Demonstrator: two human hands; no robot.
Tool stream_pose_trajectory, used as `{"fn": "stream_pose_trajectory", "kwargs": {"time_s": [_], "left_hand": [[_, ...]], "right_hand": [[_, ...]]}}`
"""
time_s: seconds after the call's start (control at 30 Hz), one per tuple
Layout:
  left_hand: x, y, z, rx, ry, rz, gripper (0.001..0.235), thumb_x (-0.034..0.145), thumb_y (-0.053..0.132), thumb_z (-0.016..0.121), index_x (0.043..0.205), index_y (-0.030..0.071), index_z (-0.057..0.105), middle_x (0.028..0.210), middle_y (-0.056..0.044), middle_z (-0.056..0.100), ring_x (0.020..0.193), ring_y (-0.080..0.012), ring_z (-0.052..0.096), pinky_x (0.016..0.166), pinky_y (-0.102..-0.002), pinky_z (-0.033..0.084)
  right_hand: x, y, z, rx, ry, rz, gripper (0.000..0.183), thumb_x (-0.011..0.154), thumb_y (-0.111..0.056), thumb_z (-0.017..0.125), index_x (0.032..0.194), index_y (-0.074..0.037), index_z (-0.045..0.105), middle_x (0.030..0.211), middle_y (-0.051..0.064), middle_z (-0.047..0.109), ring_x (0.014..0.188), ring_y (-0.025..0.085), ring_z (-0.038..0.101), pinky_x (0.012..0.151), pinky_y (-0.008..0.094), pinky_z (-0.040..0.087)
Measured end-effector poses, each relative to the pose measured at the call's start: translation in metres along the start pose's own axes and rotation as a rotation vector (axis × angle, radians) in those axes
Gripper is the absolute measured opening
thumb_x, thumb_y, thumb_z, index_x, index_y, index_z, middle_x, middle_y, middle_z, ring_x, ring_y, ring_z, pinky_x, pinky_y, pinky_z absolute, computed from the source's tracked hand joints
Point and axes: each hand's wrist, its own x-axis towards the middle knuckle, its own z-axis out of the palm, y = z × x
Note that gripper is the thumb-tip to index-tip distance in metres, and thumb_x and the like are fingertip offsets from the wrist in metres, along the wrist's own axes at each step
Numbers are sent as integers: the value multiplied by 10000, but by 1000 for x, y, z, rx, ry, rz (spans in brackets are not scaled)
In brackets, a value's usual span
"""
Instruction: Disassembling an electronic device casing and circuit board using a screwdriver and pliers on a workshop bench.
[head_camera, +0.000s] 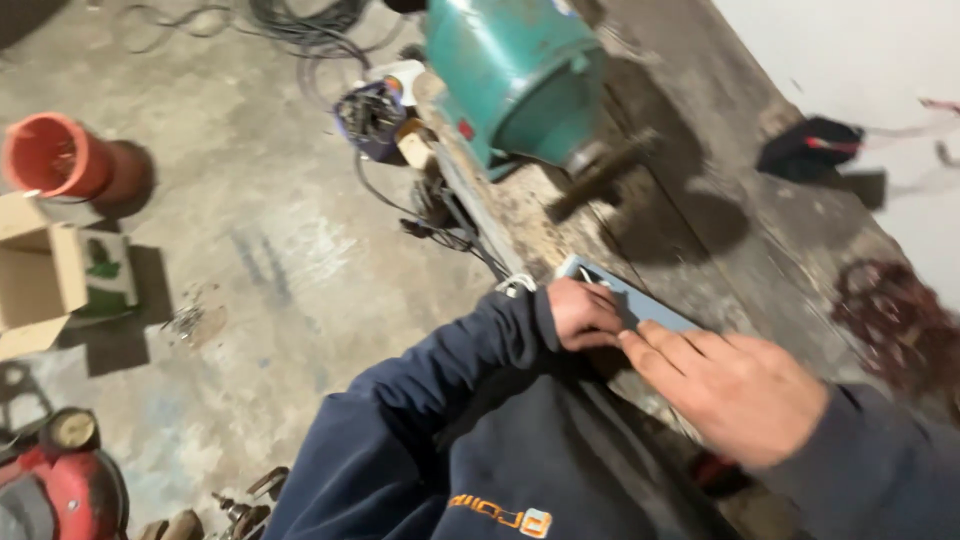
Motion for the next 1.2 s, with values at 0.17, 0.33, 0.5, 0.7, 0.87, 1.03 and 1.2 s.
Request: {"fn": "stream_pose_trajectory", "kwargs": {"time_s": [0.17, 0.33, 0.5, 0.7, 0.87, 1.03, 1.2], "left_hand": [[4, 5, -3, -28, -30, -17, 93, 922, 199, 724, 917, 107, 713, 901, -71, 709, 933, -308, 678, 790, -405, 567], [5, 5, -6, -22, -52, -19, 120, 820, 123, 749, 934, 89, 732, 944, -104, 714, 936, -306, 687, 804, -403, 579], [3, 0, -5, 65, -67, -71, 189, 787, 93, 740, 974, 78, 745, 991, -103, 732, 961, -295, 705, 817, -376, 584], [5, -4, -3, 96, -61, -69, 248, 739, 75, 702, 983, 80, 747, 1004, -86, 744, 967, -296, 718, 812, -384, 591], [3, -4, -7, -43, -58, -69, 154, 834, 87, 724, 985, 54, 721, 974, -94, 732, 913, -306, 709, 804, -377, 580], [-3, -7, -4, -47, -81, -98, 277, 757, 248, 851, 904, 50, 724, 794, -100, 666, 751, -326, 654, 704, -400, 546], [-1, -4, -4, 12, 7, -39, 187, 778, 86, 731, 961, 60, 706, 904, -107, 693, 788, -315, 665, 713, -390, 556]], "right_hand": [[-15, -3, 16, -13, -223, 156, 258, 853, -326, 635, 1011, -122, 649, 813, 4, 626, 691, 163, 645, 585, 337, 501], [-19, -14, 47, -205, -177, 273, 474, 952, -547, 673, 701, -162, 557, 536, -18, 473, 465, 145, 535, 436, 324, 398], [-15, -9, 42, -237, -263, 248, 712, 933, -779, 536, 685, -112, 555, 568, -3, 495, 536, 170, 550, 508, 339, 425], [-23, 8, 28, -41, -68, 70, 157, 881, -267, 638, 925, -116, 633, 753, -1, 599, 666, 152, 622, 587, 292, 482], [-21, -5, 32, -281, -189, 154, 241, 889, -329, 640, 765, -134, 573, 580, -26, 529, 509, 127, 579, 458, 292, 435], [-18, -9, 45, -242, -203, 370, 406, 955, -423, 634, 680, -138, 545, 445, -50, 466, 366, 125, 515, 358, 315, 378], [-17, -3, 39, -296, -135, 246, 411, 845, -556, 575, 757, -154, 586, 625, -17, 579, 552, 156, 618, 505, 321, 453]]}}
